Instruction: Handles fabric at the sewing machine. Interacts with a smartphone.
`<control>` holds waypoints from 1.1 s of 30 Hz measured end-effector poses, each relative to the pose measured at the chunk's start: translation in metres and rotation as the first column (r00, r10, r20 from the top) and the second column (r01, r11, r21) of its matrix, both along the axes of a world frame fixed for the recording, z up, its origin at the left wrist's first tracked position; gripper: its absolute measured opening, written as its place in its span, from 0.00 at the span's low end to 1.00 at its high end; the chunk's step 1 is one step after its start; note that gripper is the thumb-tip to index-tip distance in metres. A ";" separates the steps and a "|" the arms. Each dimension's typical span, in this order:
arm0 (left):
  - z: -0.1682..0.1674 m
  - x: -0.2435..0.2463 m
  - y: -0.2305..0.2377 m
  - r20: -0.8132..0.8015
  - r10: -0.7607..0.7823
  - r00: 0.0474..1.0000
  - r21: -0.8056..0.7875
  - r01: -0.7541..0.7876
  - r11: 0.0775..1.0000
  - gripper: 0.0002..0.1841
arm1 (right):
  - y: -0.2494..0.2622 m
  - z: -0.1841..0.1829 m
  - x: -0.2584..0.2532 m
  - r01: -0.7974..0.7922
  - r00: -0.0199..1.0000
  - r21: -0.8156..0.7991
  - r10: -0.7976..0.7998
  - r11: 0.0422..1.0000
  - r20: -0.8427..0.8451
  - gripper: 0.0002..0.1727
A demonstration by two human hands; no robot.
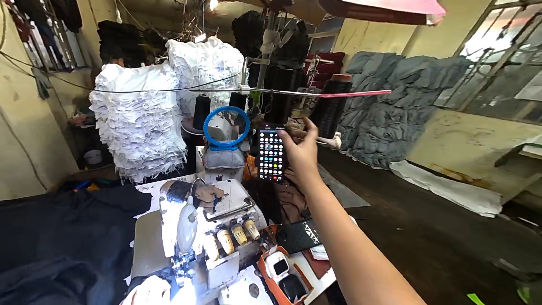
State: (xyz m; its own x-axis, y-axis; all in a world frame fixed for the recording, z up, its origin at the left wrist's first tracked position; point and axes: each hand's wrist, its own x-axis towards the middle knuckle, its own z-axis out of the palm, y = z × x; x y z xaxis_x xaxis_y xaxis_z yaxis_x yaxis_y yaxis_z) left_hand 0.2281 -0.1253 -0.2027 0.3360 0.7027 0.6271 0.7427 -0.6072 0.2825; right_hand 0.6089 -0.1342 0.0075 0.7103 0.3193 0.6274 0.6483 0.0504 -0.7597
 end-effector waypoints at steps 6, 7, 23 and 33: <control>0.034 -0.029 0.000 0.116 -0.310 0.944 -0.208 0.329 0.921 0.15 | -0.083 -0.083 -0.067 -0.155 0.966 0.071 0.136 0.985 0.221 0.34; 0.037 -0.036 0.002 0.094 -0.336 0.937 -0.238 0.349 0.906 0.17 | -0.095 -0.106 -0.082 -0.187 0.948 0.041 0.170 0.981 0.271 0.30; 0.054 0.019 0.103 -0.188 -0.167 0.968 -0.333 0.097 0.938 0.20 | -0.121 -0.286 -0.207 -0.170 0.800 -0.451 0.390 0.876 0.456 0.15; 0.059 0.030 0.109 -0.123 -0.095 0.988 -0.343 0.048 0.938 0.21 | -0.123 -0.279 -0.210 -0.101 0.787 -0.499 0.376 0.861 0.489 0.13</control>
State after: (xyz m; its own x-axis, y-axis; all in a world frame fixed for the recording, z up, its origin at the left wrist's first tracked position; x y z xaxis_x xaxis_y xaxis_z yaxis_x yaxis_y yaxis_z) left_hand 0.2581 -0.0165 -0.1437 0.4579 0.8361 0.3022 0.7464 -0.5462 0.3801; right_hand 0.3992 -0.2573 -0.2711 0.1451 0.7573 0.6367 0.9674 0.0263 -0.2518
